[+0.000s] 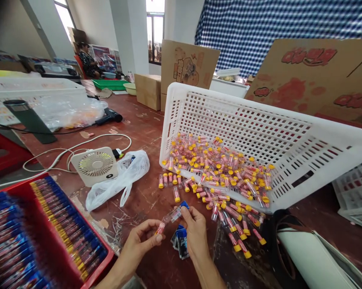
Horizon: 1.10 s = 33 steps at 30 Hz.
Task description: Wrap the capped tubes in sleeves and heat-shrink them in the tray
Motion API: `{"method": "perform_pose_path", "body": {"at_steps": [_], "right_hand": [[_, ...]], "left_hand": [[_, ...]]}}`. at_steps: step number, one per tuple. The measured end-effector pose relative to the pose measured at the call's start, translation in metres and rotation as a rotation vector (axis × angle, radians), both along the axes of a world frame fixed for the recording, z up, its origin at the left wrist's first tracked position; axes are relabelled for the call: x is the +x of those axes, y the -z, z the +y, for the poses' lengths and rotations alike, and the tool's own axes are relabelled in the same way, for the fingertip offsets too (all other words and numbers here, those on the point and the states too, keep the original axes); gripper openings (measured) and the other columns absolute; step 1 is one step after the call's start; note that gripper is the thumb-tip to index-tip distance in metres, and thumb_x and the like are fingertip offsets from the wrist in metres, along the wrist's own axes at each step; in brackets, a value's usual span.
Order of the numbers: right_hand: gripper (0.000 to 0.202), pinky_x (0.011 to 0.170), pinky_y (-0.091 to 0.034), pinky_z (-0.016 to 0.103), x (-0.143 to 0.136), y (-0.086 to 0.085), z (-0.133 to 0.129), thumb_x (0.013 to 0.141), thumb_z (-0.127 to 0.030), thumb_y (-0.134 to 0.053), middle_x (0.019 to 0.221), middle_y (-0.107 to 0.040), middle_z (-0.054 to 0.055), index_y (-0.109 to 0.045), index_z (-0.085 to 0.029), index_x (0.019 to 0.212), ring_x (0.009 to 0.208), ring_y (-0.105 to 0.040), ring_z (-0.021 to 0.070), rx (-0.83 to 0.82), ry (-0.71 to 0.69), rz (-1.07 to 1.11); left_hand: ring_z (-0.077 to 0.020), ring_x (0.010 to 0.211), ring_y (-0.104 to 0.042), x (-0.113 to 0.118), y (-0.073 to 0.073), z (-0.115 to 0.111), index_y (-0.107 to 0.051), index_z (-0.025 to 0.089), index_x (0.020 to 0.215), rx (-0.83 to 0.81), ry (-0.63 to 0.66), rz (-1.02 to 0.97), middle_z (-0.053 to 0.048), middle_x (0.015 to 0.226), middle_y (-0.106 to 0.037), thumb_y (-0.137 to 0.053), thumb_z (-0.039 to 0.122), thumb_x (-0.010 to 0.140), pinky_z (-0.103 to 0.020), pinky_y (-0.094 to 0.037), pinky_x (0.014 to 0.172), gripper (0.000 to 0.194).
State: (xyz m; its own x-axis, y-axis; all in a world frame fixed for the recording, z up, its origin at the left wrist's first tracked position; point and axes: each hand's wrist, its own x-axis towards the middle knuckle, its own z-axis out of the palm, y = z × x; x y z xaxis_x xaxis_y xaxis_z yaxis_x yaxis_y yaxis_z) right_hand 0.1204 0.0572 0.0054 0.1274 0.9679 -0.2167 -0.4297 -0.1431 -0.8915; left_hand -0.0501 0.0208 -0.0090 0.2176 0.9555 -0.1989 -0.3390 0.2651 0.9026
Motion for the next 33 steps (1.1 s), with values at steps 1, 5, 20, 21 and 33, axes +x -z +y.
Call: {"method": "perform_pose_path", "body": {"at_steps": [1, 5, 20, 21, 33], "right_hand": [[0.032, 0.073, -0.054, 0.032, 0.0, -0.001, -0.001, 0.068, -0.047, -0.086, 0.082, -0.073, 0.004, -0.073, -0.02, 0.078, 0.078, -0.066, 0.0208, 0.005, -0.013, 0.0], [0.029, 0.074, -0.054, 0.033, 0.0, 0.0, -0.002, 0.073, -0.048, -0.082, 0.084, -0.073, 0.004, -0.073, -0.022, 0.081, 0.079, -0.066, 0.0216, 0.034, -0.065, -0.018], [0.033, 0.075, -0.051, 0.033, -0.007, -0.005, -0.008, 0.077, -0.045, -0.079, 0.087, -0.075, 0.007, -0.077, -0.018, 0.096, 0.079, -0.067, 0.0238, 0.152, -0.323, -0.257], [0.033, 0.077, -0.051, 0.033, -0.008, -0.004, -0.009, 0.079, -0.045, -0.078, 0.09, -0.075, 0.007, -0.076, -0.019, 0.099, 0.081, -0.067, 0.0239, 0.15, -0.322, -0.252], [0.023, 0.067, -0.055, 0.032, -0.019, -0.009, -0.018, 0.084, -0.04, -0.074, 0.087, -0.073, 0.004, -0.068, -0.02, 0.094, 0.076, -0.067, 0.0217, 0.118, -0.332, -0.121]], "left_hand": [[-0.0118, 0.072, -0.058, 0.001, 0.001, 0.0, -0.072, 0.019, 0.094, 0.002, -0.004, 0.0, 0.0, 0.082, -0.068, -0.083, 0.037, 0.069, -0.021, -0.046, 0.069, 0.033], [-0.0115, 0.071, -0.057, 0.002, 0.003, 0.001, -0.072, 0.018, 0.094, 0.019, -0.019, 0.015, -0.001, 0.082, -0.068, -0.084, 0.036, 0.069, -0.021, -0.046, 0.068, 0.032], [-0.0126, 0.072, -0.062, 0.007, -0.011, 0.006, -0.063, 0.019, 0.088, 0.041, -0.106, -0.077, 0.0, 0.082, -0.07, -0.089, 0.027, 0.06, -0.021, -0.05, 0.067, 0.039], [-0.0129, 0.073, -0.063, 0.006, -0.013, 0.007, -0.064, 0.019, 0.09, 0.042, -0.087, -0.096, 0.0, 0.083, -0.071, -0.089, 0.025, 0.059, -0.021, -0.05, 0.067, 0.04], [-0.0172, 0.064, -0.068, 0.001, -0.018, 0.008, -0.078, 0.015, 0.083, -0.033, -0.207, -0.026, -0.006, 0.073, -0.076, -0.086, 0.039, 0.063, -0.025, -0.056, 0.06, 0.032]]}}
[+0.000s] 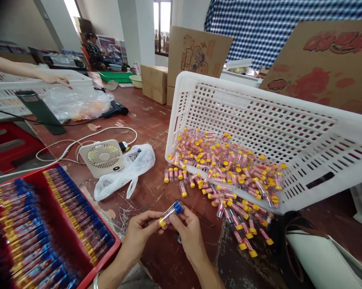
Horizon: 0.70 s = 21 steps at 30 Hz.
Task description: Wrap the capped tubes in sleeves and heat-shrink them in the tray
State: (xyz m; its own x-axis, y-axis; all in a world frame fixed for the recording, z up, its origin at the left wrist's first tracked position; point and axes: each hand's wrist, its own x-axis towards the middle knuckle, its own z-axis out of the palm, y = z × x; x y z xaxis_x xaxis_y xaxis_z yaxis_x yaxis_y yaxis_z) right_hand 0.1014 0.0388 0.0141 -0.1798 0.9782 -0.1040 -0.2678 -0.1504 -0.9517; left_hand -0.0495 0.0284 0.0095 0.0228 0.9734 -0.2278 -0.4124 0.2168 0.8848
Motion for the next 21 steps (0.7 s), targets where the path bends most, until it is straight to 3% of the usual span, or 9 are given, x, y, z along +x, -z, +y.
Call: {"method": "perform_pose_path", "body": {"at_steps": [8, 21], "right_hand": [[0.026, 0.064, -0.056, 0.03, -0.008, 0.001, -0.001, 0.083, -0.042, -0.075, 0.086, -0.072, 0.005, -0.068, -0.019, 0.092, 0.073, -0.067, 0.0207, 0.002, 0.014, -0.03], [0.03, 0.065, -0.057, 0.031, -0.012, 0.005, 0.0, 0.08, -0.043, -0.077, 0.087, -0.073, 0.006, -0.069, -0.018, 0.095, 0.074, -0.068, 0.0219, -0.017, 0.061, -0.078]], "left_hand": [[-0.0157, 0.055, -0.065, -0.001, -0.004, 0.002, -0.077, 0.015, 0.071, -0.061, -0.077, -0.001, -0.005, 0.063, -0.073, -0.09, 0.04, 0.052, -0.025, -0.055, 0.056, 0.034], [-0.0139, 0.055, -0.062, -0.003, 0.004, 0.004, -0.073, 0.014, 0.072, -0.043, -0.081, -0.02, -0.003, 0.062, -0.071, -0.089, 0.04, 0.057, -0.024, -0.051, 0.057, 0.034]]}}
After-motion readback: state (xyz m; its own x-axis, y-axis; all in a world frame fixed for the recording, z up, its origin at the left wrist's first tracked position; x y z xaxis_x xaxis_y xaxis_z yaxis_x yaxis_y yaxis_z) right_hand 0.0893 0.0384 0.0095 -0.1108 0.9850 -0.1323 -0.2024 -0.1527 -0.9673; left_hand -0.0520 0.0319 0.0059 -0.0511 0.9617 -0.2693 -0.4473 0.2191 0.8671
